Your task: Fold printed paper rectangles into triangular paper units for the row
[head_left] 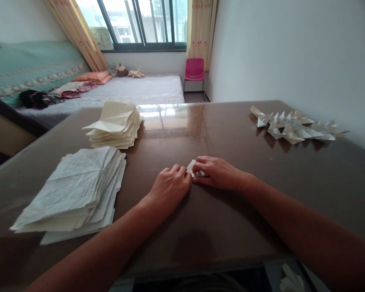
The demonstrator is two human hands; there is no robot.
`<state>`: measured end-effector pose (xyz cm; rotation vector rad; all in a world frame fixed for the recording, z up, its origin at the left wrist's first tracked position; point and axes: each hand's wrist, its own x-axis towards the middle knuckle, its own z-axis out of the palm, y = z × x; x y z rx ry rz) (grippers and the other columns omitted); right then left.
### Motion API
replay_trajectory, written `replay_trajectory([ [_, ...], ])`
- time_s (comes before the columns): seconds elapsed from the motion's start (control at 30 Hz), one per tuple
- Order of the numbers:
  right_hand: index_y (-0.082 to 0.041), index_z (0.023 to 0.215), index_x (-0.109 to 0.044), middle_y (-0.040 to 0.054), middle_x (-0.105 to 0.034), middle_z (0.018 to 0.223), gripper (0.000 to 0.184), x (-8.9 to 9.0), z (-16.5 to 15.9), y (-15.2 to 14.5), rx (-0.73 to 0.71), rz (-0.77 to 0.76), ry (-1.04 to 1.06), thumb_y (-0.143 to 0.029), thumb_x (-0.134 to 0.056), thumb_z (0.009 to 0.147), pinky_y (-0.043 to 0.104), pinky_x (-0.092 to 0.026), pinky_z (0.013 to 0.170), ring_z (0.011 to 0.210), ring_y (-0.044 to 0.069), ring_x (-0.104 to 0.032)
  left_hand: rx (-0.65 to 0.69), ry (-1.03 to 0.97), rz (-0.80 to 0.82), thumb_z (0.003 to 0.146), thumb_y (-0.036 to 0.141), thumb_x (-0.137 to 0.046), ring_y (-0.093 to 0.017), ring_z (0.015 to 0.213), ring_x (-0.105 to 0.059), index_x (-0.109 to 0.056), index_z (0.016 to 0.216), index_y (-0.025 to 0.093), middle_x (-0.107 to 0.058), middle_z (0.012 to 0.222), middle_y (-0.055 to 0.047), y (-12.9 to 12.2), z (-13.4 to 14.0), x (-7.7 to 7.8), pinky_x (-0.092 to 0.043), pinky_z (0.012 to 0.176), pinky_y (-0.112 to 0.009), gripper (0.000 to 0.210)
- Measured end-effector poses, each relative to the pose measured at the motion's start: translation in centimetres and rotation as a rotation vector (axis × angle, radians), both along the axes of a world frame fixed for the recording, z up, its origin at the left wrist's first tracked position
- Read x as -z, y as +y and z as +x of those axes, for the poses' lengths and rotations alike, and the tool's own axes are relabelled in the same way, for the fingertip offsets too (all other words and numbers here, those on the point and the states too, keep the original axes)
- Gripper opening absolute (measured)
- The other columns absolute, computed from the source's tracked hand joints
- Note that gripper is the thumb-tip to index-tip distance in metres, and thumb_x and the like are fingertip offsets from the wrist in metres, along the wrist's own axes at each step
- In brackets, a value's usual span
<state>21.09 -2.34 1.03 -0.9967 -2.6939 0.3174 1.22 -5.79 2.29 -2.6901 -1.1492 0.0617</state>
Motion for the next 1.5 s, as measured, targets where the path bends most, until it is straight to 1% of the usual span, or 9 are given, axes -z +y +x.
replay_trajectory([
  [0.33,-0.019,0.095,-0.06,0.0045,-0.06,0.092,0.019,0.2,0.2,0.2,0.036,-0.034,0.029,-0.035,-0.053,0.09,0.024,-0.037,0.069,0.075,0.014,-0.054,-0.074,0.075,-0.034,0.088,0.008,-0.046,-0.017,0.073,-0.063,-0.06,0.093,0.014,-0.058,0.093,-0.007,0.6,-0.2,-0.2,-0.05,0.058,-0.026,0.016],
  [0.67,-0.02,0.088,-0.059,0.0051,-0.063,0.087,0.028,0.1,-1.3,-0.4,0.183,0.12,-0.103,-0.044,-0.047,0.091,0.025,-0.031,0.062,0.075,0.016,-0.056,-0.019,-0.077,0.04,0.087,0.01,-0.047,-0.018,0.084,-0.057,-0.058,0.093,0.014,-0.055,0.093,-0.008,1.0,-0.2,-0.2,-0.052,0.07,-0.028,0.013],
  [0.87,-0.02,0.084,-0.057,0.0039,-0.061,0.086,0.019,0.5,-1.9,-0.8,0.22,0.104,0.015,-0.033,-0.045,0.091,0.025,-0.033,0.063,0.074,0.014,-0.056,0.007,-0.116,0.058,0.091,0.012,-0.042,-0.016,0.082,-0.056,-0.057,0.096,0.015,-0.055,0.092,-0.006,1.2,-0.5,-0.1,-0.05,0.068,-0.025,0.016],
  [0.97,-0.019,0.079,-0.055,0.003,-0.06,0.08,0.02,0.4,-1.7,-0.6,0.248,0.066,0.172,-0.031,-0.045,0.091,0.025,-0.037,0.066,0.071,0.014,-0.055,0.006,-0.235,0.158,0.093,0.017,-0.039,-0.015,0.086,-0.057,-0.057,0.106,0.019,-0.057,0.097,-0.006,1.4,-1.1,0.0,-0.049,0.068,-0.023,0.021],
  [1.07,-0.02,0.078,-0.052,-0.0001,-0.058,0.071,0.019,-0.1,-1.5,-0.4,0.331,-0.081,0.522,-0.036,-0.052,0.088,0.024,-0.042,0.062,0.064,0.012,-0.056,-0.044,-0.418,0.321,0.095,0.022,-0.038,-0.013,0.089,-0.058,-0.053,0.117,0.022,-0.059,0.103,-0.004,1.6,-1.8,-0.3,-0.047,0.072,-0.022,0.027],
  [1.17,-0.02,0.08,-0.048,-0.002,-0.059,0.067,0.027,-0.6,-1.3,0.0,0.386,-0.387,0.901,-0.044,-0.059,0.083,0.024,-0.048,0.058,0.06,0.012,-0.06,-0.042,-0.508,0.392,0.094,0.026,-0.041,-0.015,0.091,-0.058,-0.056,0.113,0.022,-0.061,0.1,-0.004,1.4,-1.9,-0.8,-0.047,0.079,-0.025,0.024],
  [1.23,-0.02,0.083,-0.05,-0.0008,-0.063,0.071,0.031,-0.5,-1.3,0.3,0.368,-0.618,1.029,-0.047,-0.064,0.079,0.025,-0.052,0.059,0.063,0.013,-0.064,-0.021,-0.474,0.37,0.093,0.031,-0.043,-0.018,0.095,-0.056,-0.057,0.111,0.021,-0.061,0.101,-0.006,1.1,-1.5,-1.0,-0.047,0.082,-0.029,0.025],
  [1.37,-0.017,0.087,-0.054,0.0028,-0.068,0.078,0.035,0.7,-1.0,1.0,0.375,-0.951,0.938,-0.044,-0.071,0.073,0.022,-0.055,0.057,0.066,0.012,-0.067,-0.003,-0.306,0.232,0.093,0.029,-0.043,-0.022,0.103,-0.051,-0.054,0.121,0.021,-0.059,0.107,-0.009,1.0,-0.7,-0.4,-0.047,0.083,-0.033,0.032],
  [1.5,-0.017,0.078,-0.05,0.0009,-0.066,0.068,0.027,1.4,-0.1,1.5,0.456,-0.919,0.66,-0.036,-0.068,0.077,0.017,-0.05,0.042,0.05,0.009,-0.062,0.038,-0.218,0.082,0.093,0.02,-0.04,-0.018,0.098,-0.05,-0.054,0.121,0.024,-0.059,0.104,-0.006,1.8,-0.5,0.9,-0.047,0.077,-0.027,0.032],
])
